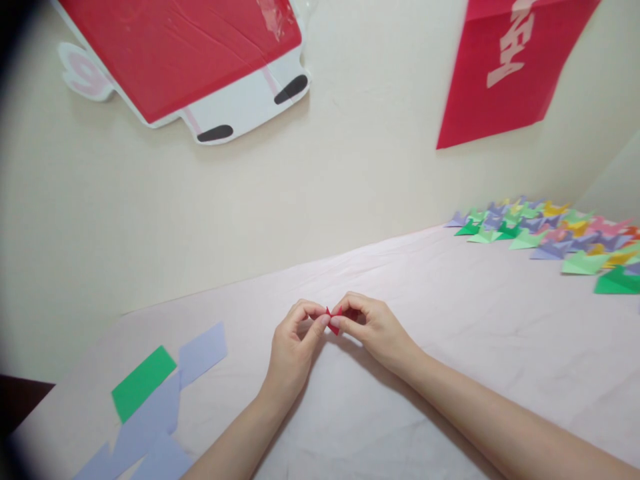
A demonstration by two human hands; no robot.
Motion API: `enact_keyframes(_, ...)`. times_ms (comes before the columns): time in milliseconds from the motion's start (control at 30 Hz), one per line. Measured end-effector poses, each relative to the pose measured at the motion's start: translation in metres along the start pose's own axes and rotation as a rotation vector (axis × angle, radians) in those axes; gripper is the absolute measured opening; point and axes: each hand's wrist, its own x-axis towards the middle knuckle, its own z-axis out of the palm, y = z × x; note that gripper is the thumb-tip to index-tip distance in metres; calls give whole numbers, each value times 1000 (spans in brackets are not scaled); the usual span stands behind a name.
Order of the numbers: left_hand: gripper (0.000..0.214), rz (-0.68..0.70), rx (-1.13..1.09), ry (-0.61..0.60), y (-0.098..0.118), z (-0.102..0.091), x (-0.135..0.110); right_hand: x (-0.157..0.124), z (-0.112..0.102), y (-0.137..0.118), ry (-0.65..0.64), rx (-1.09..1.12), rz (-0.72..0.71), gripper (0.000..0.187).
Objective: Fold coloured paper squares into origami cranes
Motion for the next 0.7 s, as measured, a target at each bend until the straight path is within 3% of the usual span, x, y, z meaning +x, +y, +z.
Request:
enact_keyframes(233, 10, -23, -78, -5, -5, 0, 2, 0, -1, -1, 4, -102, -7, 22)
enact_keyframes(700, 12, -145, -222, -7, -6, 3, 2, -1, -1, -4, 33, -65, -51, 23)
